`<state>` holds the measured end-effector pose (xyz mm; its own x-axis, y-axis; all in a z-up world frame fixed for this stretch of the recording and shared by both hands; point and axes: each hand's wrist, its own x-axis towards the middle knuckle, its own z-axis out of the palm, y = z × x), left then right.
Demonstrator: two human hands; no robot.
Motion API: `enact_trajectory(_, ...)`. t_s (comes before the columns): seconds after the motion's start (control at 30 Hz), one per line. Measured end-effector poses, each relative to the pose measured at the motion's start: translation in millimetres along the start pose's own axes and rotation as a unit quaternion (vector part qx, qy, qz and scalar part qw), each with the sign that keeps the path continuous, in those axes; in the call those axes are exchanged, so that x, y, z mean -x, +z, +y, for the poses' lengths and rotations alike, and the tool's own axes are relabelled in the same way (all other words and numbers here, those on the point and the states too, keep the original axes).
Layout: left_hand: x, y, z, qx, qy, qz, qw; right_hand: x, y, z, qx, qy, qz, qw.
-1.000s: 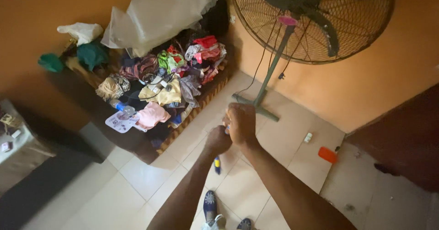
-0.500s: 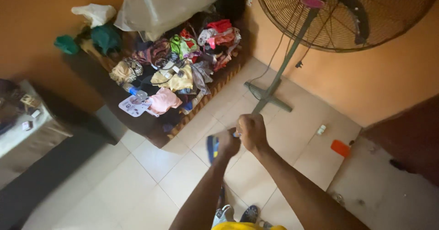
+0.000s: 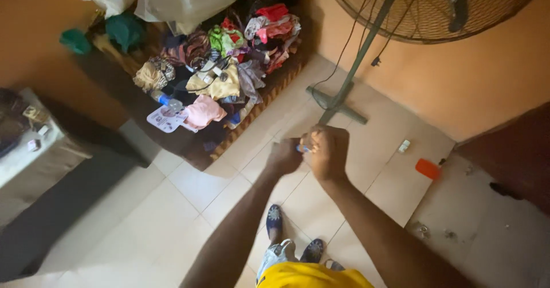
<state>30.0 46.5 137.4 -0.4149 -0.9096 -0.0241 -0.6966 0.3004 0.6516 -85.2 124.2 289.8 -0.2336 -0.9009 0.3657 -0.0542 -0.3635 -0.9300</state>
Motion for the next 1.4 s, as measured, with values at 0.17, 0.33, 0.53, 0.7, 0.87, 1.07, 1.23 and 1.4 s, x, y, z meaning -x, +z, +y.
enact_trajectory(0.17,36.0,-38.2,-81.0,-0.069,0.009,-0.035,0.997,29.8,50.9,46.7,-0.107,0.081,-0.008,0.991)
enact_trajectory(0.33,93.5,-12.0,-135.0,-0.065,-0.093,-0.042,0.993,74.1,75.7,90.2,-0.136,0.131,-0.109,0.976)
enact_trajectory(0.53,106.2,42.1,-92.3,0.035,-0.134,0.042,0.989,76.8,35.7,63.5,-0.077,0.170,-0.200,0.962)
enact_trajectory(0.7,71.8,110.0,-73.3,0.047,-0.119,0.016,0.992,62.8,-1.3,1.9,0.070,0.150,-0.182,0.969)
enact_trajectory(0.87,44.9,127.7,-41.4,0.065,0.095,-0.036,0.993,61.6,-33.0,-26.5,0.134,0.000,-0.191,0.972)
enact_trajectory(1.07,43.3,47.9,49.4,0.041,0.062,-0.051,0.996,48.8,-52.7,-44.6,-0.005,0.032,-0.116,0.993)
enact_trajectory(1.23,74.7,-3.0,26.1,0.027,-0.043,-0.084,0.995,59.5,-30.0,-28.7,-0.140,0.070,-0.084,0.984)
enact_trajectory(1.4,109.3,-37.3,-25.1,-0.026,-0.021,0.000,0.999,65.8,23.5,18.8,-0.254,0.134,-0.091,0.954)
